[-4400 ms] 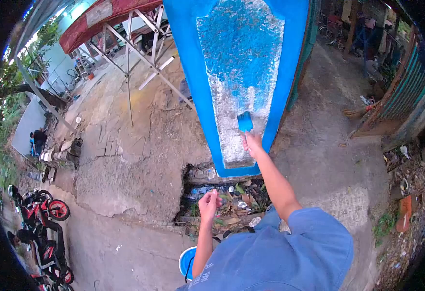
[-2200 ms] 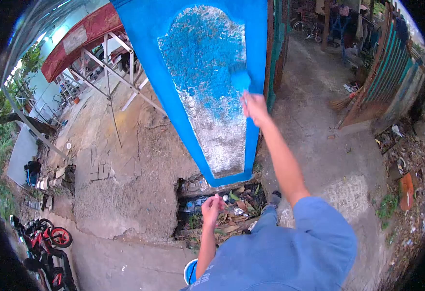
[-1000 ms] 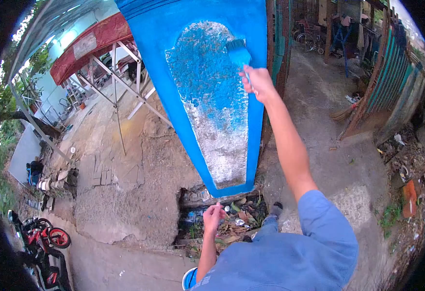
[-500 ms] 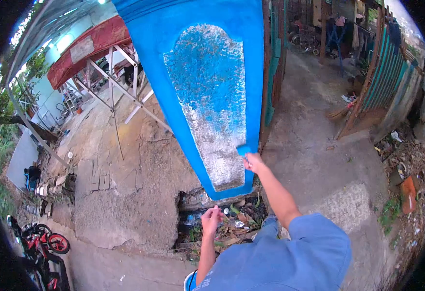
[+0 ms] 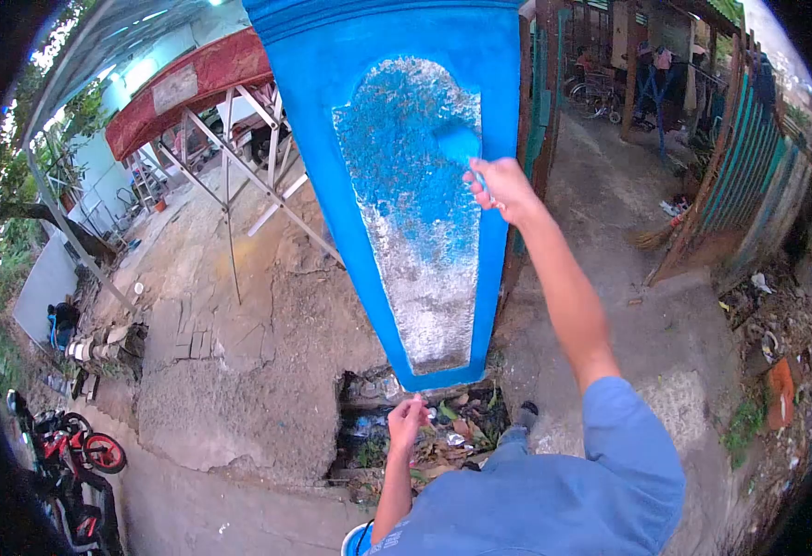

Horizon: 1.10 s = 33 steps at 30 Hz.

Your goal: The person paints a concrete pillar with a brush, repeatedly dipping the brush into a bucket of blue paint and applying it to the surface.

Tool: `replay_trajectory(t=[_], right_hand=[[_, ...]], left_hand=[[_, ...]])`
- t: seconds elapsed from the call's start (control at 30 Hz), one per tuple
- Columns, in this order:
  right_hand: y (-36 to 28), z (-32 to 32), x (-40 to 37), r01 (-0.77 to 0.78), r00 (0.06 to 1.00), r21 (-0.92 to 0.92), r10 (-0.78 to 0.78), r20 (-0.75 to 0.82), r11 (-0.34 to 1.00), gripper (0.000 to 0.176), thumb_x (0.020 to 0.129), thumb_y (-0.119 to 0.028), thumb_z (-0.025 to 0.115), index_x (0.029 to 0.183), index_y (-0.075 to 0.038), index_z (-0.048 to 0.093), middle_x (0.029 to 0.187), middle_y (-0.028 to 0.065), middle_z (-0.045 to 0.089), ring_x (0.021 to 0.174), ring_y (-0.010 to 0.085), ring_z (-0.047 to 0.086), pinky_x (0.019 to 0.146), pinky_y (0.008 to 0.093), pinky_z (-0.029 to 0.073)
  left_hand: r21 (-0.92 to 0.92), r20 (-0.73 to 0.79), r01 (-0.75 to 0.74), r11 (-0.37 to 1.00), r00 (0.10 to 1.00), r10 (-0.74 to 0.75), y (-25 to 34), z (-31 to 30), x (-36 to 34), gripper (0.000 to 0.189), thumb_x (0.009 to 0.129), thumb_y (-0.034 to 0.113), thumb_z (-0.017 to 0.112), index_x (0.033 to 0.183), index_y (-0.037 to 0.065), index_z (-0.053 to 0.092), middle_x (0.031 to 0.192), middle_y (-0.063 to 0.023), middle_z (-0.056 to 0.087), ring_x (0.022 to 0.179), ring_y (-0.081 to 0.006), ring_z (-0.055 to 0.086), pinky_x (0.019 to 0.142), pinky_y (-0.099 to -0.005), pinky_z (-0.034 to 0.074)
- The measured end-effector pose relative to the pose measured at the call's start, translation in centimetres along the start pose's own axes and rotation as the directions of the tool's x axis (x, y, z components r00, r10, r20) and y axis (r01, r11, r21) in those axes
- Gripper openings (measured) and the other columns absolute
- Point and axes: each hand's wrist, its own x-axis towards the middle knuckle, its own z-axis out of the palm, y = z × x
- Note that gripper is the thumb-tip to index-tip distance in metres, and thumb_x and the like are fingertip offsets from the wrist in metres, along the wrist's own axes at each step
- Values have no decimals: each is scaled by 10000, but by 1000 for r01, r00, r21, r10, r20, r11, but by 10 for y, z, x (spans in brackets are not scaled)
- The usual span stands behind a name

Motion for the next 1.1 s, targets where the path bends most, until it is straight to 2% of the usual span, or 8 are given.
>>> replay_trajectory(t=[0.03,0.1,0.13,0.2,0.3,0.67,0.83,1.1], right_hand=[[-17,3,-3,129,992,-142,-129,13,981,237,855,-197,516,758,16,551,553,64,517,435,152,509,358,296,371],[-46,9,5,425,726,-825,-685,65,372,237,838,-191,517,710,-7,593,542,115,549,535,232,607,448,359,457],[-62,17,2,429,726,-823,-685,68,373,237,838,-191,517,710,-7,593,542,115,549,535,232,607,448,359,457],[-84,32,-3,219,487,-973,-856,175,-74,219,813,-195,530,754,4,597,598,192,581,560,300,614,496,386,488],[-89,44,2,104,590,-952,-752,293,-289,135,749,-153,563,695,-66,651,713,162,599,665,270,636,538,382,515],[-22,37,-21,322,834,-822,-271,481,-471,103,722,-112,559,738,-83,656,723,110,628,682,262,641,543,375,522],[-84,36,1,251,816,-821,-344,464,-512,129,736,-113,540,758,-61,656,744,122,635,708,280,643,570,382,523],[-152,35,9,164,616,-801,-574,539,-576,123,721,-84,516,713,-38,630,726,163,615,690,321,631,572,419,514]], left_hand=[[-6,7,11,1000,1000,-11,2,0,-1,317,865,294,546,828,-15,603,671,-48,593,566,-99,545,530,-226,449],[-14,7,20,1000,1000,-19,4,-1,-1,318,864,295,546,829,-16,602,672,-50,593,568,-102,549,530,-227,451],[-13,-9,17,1000,1000,-17,4,-2,-1,322,864,298,546,829,-18,601,673,-51,592,570,-104,551,530,-230,454],[-12,-26,20,1000,999,-20,3,-4,-4,325,865,300,546,829,-19,600,673,-52,591,572,-106,553,529,-233,457],[-35,-31,-9,999,999,7,4,-8,-2,328,869,298,540,828,-23,598,676,-55,589,569,-110,552,528,-238,460],[-34,-67,12,999,998,-15,-3,-22,-2,317,875,288,533,811,-16,598,671,-50,588,571,-99,539,542,-229,457],[-25,-52,12,1000,999,-13,-2,-16,1,312,873,288,537,814,-11,602,674,-47,591,566,-96,538,533,-232,457],[-42,-75,31,999,997,-34,-11,-20,1,308,870,298,541,822,2,611,673,-39,595,562,-86,534,533,-226,448]])
